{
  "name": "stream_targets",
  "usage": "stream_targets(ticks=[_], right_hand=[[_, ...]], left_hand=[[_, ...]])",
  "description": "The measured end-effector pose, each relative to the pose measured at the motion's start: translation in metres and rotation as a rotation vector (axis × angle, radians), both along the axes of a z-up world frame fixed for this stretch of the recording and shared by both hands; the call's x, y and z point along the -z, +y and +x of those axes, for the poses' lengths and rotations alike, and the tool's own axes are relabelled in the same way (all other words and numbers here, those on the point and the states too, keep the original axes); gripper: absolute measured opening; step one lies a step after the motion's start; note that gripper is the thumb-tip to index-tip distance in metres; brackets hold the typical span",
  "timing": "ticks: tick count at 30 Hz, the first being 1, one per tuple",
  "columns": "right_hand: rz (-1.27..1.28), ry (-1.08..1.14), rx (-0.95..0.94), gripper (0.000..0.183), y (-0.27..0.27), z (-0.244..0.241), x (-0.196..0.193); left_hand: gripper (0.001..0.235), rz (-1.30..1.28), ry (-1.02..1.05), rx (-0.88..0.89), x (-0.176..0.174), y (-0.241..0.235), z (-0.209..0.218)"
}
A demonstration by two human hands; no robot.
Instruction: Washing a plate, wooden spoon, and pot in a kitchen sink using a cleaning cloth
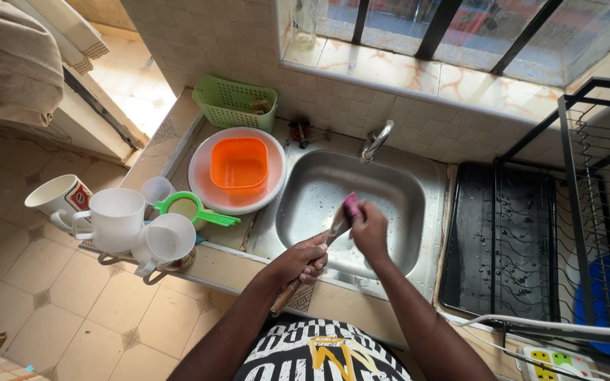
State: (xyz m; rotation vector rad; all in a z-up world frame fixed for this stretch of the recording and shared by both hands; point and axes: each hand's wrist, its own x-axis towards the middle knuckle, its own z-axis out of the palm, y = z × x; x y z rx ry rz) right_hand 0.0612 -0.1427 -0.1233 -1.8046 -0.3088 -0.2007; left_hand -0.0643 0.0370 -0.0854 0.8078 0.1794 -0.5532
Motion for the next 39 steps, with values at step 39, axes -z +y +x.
stream_targets(ticks=[39], right_hand=[[-0.058,-0.079,-0.193,0.006,0.042,-0.060,0.011]], left_hand=[[0.055,0.056,0.038,-0.044,0.030,0.016,-0.017]])
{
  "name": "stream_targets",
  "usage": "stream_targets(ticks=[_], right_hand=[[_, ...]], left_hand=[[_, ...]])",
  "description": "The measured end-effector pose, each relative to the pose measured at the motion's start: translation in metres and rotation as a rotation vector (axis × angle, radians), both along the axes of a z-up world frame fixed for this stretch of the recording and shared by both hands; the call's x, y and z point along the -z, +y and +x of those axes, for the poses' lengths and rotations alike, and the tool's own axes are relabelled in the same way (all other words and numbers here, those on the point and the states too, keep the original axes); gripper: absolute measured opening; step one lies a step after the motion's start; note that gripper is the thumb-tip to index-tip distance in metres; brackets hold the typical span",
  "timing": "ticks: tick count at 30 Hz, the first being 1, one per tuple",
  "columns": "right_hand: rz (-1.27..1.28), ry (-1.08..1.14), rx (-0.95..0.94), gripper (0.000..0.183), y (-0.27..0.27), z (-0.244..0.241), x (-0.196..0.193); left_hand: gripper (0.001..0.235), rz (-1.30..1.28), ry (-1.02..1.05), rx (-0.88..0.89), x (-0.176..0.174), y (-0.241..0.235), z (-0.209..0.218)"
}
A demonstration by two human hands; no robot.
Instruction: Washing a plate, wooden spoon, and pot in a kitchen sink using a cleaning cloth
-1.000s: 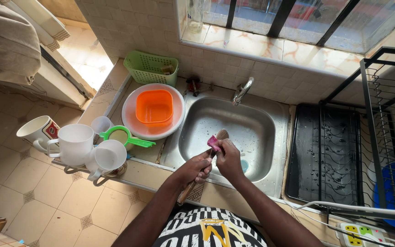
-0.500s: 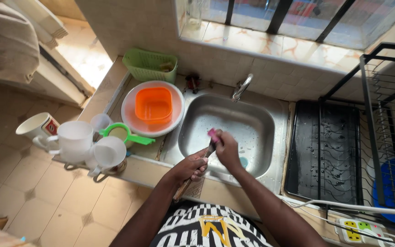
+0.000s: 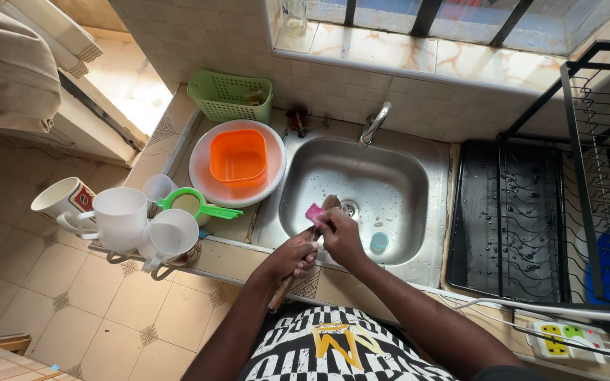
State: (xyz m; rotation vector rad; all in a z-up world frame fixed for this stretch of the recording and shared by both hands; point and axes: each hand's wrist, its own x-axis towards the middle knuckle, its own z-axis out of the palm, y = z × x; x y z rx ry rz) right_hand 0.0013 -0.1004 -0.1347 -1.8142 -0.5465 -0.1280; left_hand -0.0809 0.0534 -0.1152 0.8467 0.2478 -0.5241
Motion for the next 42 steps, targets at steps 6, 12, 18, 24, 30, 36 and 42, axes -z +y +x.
stream_targets(ticks=[6,12,18,24,30,36,42], right_hand=[[-0.038,-0.095,0.001,0.005,-0.003,0.006,-0.001],[-0.032,0.021,0.178,0.003,-0.005,0.039,-0.002],[0.074,0.288,0.321,0.006,0.001,0.020,-0.057],[0.500,0.855,0.384,0.021,-0.005,0.061,0.013],[0.776,1.184,0.277,0.022,-0.035,0.070,0.037],[0.770,1.271,0.144,0.025,-0.050,0.059,0.060],[0.851,1.215,0.075,0.026,-0.053,0.053,0.034]], left_hand=[[0.059,0.008,-0.019,0.018,0.010,0.005,0.004],[0.067,0.058,-0.053,0.028,-0.018,0.007,-0.006],[0.071,0.073,-0.089,0.051,-0.011,0.006,-0.004],[0.069,0.147,-0.124,0.054,-0.030,0.001,-0.009],[0.070,0.126,-0.154,0.039,-0.031,-0.005,-0.005],[0.066,0.012,-0.214,-0.065,-0.042,0.006,0.006],[0.059,-0.080,-0.202,-0.124,-0.035,0.007,0.008]])
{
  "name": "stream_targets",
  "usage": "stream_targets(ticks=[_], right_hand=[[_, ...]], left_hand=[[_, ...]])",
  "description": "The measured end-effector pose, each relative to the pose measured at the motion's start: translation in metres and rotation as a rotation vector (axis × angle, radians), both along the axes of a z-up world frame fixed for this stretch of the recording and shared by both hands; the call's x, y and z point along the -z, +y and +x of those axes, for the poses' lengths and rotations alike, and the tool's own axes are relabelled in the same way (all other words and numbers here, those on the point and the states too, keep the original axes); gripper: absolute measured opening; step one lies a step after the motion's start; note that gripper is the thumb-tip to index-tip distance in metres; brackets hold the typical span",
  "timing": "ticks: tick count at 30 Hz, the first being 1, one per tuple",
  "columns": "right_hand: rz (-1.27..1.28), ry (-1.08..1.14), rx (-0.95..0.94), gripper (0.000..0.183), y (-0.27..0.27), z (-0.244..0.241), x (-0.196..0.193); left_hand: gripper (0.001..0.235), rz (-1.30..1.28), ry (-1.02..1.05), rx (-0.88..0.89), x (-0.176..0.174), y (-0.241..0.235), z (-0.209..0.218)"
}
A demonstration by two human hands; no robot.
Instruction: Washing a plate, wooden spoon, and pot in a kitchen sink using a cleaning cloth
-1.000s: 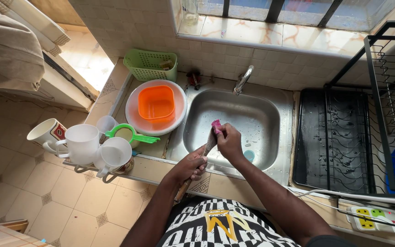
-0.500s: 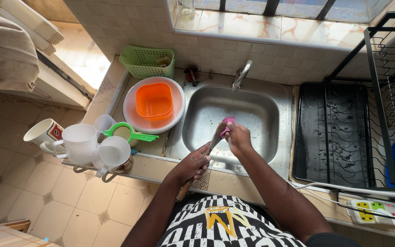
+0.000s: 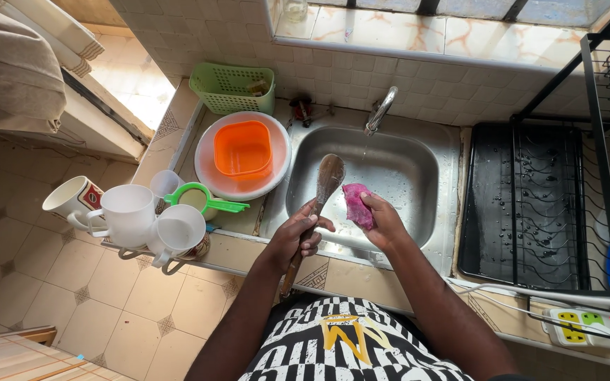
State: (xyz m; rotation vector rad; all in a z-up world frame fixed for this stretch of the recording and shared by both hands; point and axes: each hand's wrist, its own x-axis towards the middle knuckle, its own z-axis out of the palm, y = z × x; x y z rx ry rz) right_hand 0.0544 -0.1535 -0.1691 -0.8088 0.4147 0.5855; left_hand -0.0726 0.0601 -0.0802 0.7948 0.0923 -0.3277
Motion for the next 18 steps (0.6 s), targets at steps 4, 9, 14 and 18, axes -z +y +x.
stream_targets(ticks=[4,9,14,18], right_hand=[[0.039,-0.031,0.029,0.025,0.003,-0.001,-0.019],[0.035,-0.088,0.000,0.021,0.007,-0.008,-0.050],[0.042,-0.087,-0.001,0.021,0.001,-0.007,-0.031],[0.014,-0.096,0.015,0.018,-0.003,-0.012,-0.037]], left_hand=[[0.056,-0.077,0.034,0.005,0.006,-0.007,0.003],[0.060,-0.831,0.080,-0.012,-0.004,-0.015,0.001],[0.056,-1.154,0.105,-0.078,-0.007,-0.018,0.005],[0.054,-1.356,0.142,-0.089,-0.012,-0.017,0.003]])
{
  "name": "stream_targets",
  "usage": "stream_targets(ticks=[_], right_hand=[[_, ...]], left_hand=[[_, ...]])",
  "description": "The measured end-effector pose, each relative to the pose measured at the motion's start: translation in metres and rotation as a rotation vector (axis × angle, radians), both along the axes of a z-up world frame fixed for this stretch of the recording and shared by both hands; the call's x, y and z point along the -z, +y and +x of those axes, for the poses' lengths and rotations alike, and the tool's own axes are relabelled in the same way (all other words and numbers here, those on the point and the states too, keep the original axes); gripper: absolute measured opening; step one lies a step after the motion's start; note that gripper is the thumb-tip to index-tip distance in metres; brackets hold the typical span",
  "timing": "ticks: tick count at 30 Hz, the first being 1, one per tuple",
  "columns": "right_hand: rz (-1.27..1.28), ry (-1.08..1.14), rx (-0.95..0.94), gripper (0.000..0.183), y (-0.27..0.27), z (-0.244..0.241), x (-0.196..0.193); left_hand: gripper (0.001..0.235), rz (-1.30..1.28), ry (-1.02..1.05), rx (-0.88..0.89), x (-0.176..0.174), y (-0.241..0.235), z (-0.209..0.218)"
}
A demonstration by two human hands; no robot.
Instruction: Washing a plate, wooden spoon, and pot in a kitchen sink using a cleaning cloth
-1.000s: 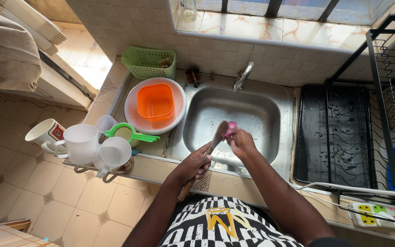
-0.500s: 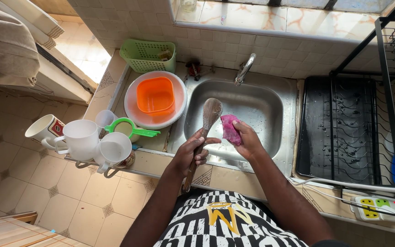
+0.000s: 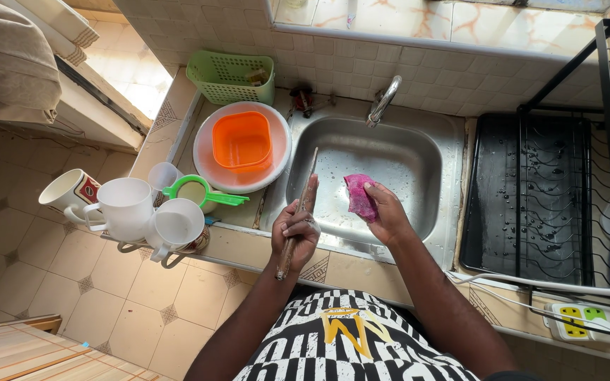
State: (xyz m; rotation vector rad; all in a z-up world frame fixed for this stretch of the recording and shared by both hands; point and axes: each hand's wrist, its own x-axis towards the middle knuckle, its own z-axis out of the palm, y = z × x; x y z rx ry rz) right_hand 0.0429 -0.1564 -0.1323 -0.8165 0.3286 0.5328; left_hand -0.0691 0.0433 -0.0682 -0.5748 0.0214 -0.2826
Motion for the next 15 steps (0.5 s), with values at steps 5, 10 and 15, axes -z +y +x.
stream_targets(ticks=[5,10,15], right_hand=[[-0.006,0.015,0.011,0.017,-0.001,-0.006,-0.003],[-0.015,0.025,0.007,0.017,0.002,-0.009,-0.001],[-0.061,-0.058,0.000,0.017,0.008,-0.012,-0.004]], left_hand=[[0.052,-0.107,0.022,-0.011,-0.004,-0.003,-0.003],[0.051,-0.165,0.034,-0.010,-0.010,-0.005,-0.003],[0.053,-0.195,0.023,0.008,-0.013,-0.006,-0.001]])
